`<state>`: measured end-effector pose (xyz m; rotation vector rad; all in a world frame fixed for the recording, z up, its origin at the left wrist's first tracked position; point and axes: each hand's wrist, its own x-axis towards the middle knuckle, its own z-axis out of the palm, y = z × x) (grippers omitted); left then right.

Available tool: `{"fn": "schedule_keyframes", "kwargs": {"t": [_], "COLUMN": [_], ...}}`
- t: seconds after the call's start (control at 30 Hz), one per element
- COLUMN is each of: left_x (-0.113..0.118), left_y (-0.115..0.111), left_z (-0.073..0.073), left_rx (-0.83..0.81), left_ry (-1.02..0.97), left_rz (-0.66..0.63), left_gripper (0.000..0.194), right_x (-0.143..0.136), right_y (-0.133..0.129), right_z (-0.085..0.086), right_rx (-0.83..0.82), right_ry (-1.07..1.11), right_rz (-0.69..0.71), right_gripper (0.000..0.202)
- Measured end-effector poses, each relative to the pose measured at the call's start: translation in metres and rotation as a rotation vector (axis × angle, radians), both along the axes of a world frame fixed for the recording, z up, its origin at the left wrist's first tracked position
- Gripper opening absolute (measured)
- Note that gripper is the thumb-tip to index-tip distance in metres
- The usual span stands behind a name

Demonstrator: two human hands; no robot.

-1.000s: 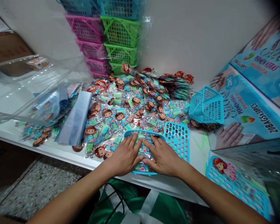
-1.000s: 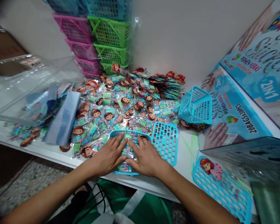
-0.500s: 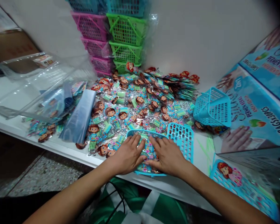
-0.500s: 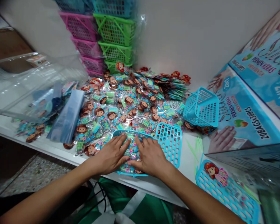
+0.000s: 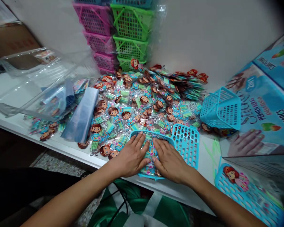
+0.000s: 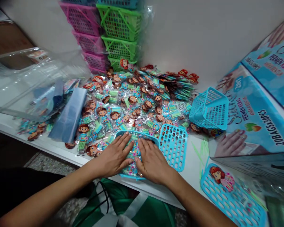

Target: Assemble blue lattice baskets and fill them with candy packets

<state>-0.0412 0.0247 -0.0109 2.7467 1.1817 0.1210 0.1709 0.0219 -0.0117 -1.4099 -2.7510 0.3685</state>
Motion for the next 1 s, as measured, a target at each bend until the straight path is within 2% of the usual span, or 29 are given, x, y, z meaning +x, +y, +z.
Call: {"fn": "schedule_keyframes", "kwargs": {"t": [0.07, 0.2, 0.27, 0.4, 0.53, 0.67, 0.73, 0.83, 1.0], "left_x": [0.001, 0.003, 0.003, -0.001, -0.007, -0.004, 0.001, 0.010, 0.014], "left_y": [0.000, -0.002, -0.002, -0.003, -0.003, -0.008, -0.016, -0.031, -0.044], "left_z": [0.000, 0.001, 0.001, 0.000, -0.001, 0.000, -0.001, -0.008, -0.020], "left_rx": [-0.002, 0.015, 0.024, 0.024, 0.005, 0.063, 0.138, 0.206, 0.149], "left_ry": [0.010, 0.021, 0.016, -0.041, -0.130, -0.113, -0.106, -0.109, -0.154], "left_rz": [0.011, 0.022, 0.019, 0.017, -0.006, 0.064, 0.102, 0.090, 0.115], "left_gripper": [0.063, 0.063, 0.064, 0.067, 0.067, 0.053, 0.050, 0.051, 0.053], "right_x": [-0.001, -0.006, -0.009, -0.012, -0.011, -0.012, -0.012, -0.012, -0.010], "right_y": [-0.002, -0.001, 0.000, 0.003, 0.004, 0.005, 0.005, 0.006, 0.006], "right_z": [0.000, 0.017, 0.021, 0.006, -0.012, -0.012, -0.010, -0.008, -0.012], "right_rx": [0.035, 0.084, 0.054, -0.023, 0.055, 0.127, 0.139, 0.149, 0.180], "right_ry": [-0.013, -0.009, 0.027, 0.046, 0.024, 0.015, 0.002, -0.023, -0.042], "right_rz": [0.002, 0.006, 0.018, 0.038, 0.074, 0.091, 0.109, 0.131, 0.142], "right_gripper": [0.062, 0.059, 0.058, 0.059, 0.059, 0.056, 0.056, 0.054, 0.054]}}
